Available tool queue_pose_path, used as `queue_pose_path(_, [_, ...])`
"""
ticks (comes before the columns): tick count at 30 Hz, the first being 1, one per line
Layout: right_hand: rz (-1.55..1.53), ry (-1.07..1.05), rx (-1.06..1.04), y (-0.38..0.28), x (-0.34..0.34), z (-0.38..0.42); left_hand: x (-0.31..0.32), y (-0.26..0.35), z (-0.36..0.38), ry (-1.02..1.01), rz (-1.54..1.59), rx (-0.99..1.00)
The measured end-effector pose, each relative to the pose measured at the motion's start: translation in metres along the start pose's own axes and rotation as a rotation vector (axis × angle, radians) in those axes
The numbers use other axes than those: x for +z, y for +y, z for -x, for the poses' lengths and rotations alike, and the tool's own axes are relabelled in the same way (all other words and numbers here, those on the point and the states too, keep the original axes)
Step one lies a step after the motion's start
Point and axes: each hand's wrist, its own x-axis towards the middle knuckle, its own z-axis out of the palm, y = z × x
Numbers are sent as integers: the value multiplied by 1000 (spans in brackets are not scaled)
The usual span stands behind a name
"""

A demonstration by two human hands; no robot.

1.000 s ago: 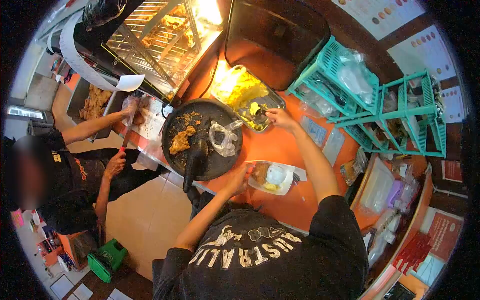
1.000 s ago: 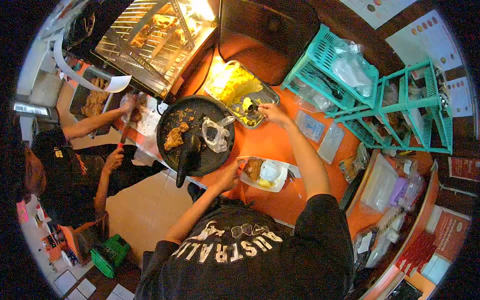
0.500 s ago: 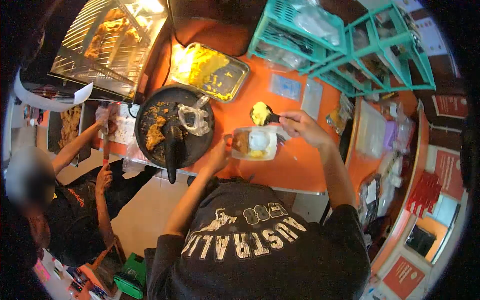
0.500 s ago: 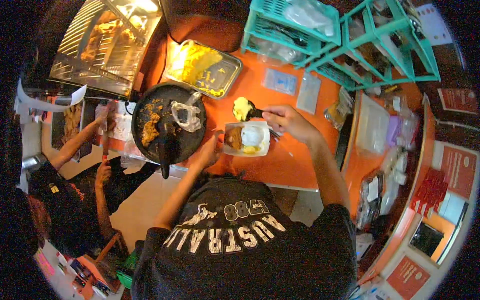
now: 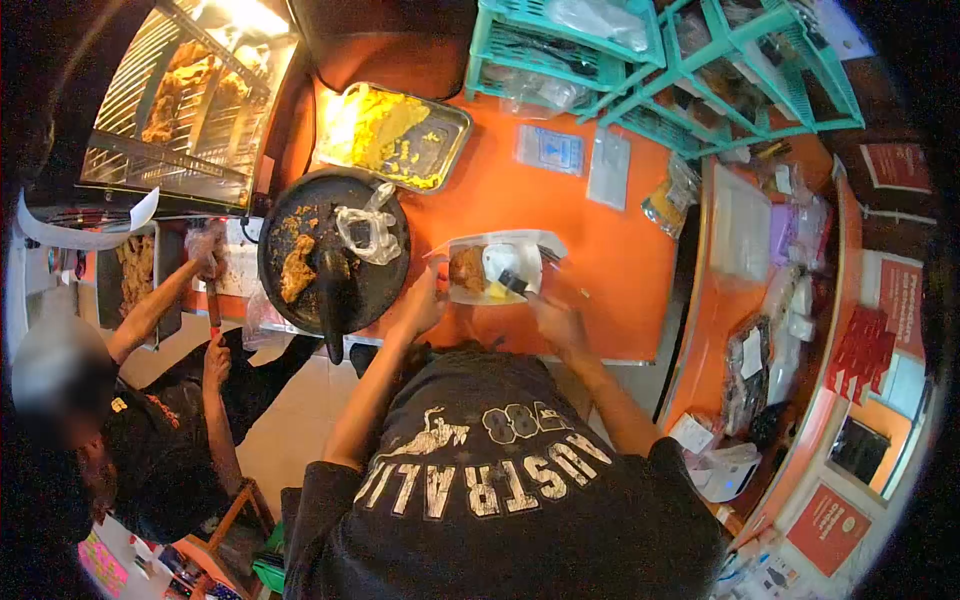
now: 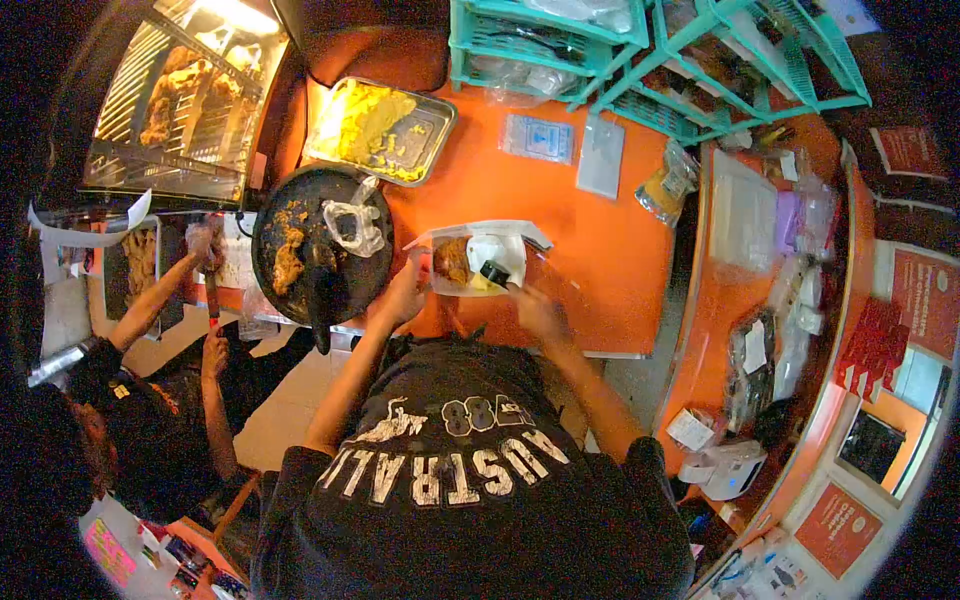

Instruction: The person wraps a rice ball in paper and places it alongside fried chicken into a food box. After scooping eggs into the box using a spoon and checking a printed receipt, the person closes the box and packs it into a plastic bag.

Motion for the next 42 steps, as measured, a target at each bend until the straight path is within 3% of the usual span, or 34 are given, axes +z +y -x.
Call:
queue_pose_path(3, [123,35,31,1,16,6,1,-1,-1,-4,58,11])
queue_pose_path(7, [66,88,83,-1,2,12,-3,9,2,3,58,-23])
queue_pose_path(9, [65,54,-38,9,-3,13,-7,17,3,-15,101,-37])
queue_pose_path(16, [77,-25,-39,27,-3,13,-3,8,1,-24,105,-88])
queue_pose_path(18, [29,175,-217,29,-4,8,-3,6,-1,-16,115,-58])
queue_pose_path(19, [28,170,-221,28,-6,8,-3,5,0,-12,117,-63])
queue_pose_path(21, [-167,126,9,22,-16,8,-4,2,-1,-8,73,22])
queue_pose_path(22, [-167,122,3,20,-26,6,-5,4,-1,-3,74,19])
queue_pose_path(24, [-704,-18,457,15,-53,-4,-7,9,-1,-5,64,-48])
queue_pose_path(25, [-707,-25,443,16,-67,-13,-7,7,-1,9,59,-51])
queue_pose_path(27, [-1068,-36,341,10,-93,-43,-6,-1,-2,-61,62,-101])
queue_pose_path(29, [-940,67,251,-49,-131,-89,-8,8,0,-2,45,-62])
queue_pose_path(31, [-383,107,-44,-55,-128,-148,1,-11,-4,-56,38,-44])
queue_pose_path(33, [-306,51,-134,-68,-100,-207,-3,-5,-1,21,4,72])
queue_pose_path(35, [-207,59,-385,-65,-50,-267,-10,13,0,28,-16,8])
queue_pose_path(40, [19,-110,-589,-54,54,-354,0,-6,-5,19,58,-22])
queue_pose_path(42, [-14,-201,-489,-48,51,-354,-5,7,-2,-15,7,-160])
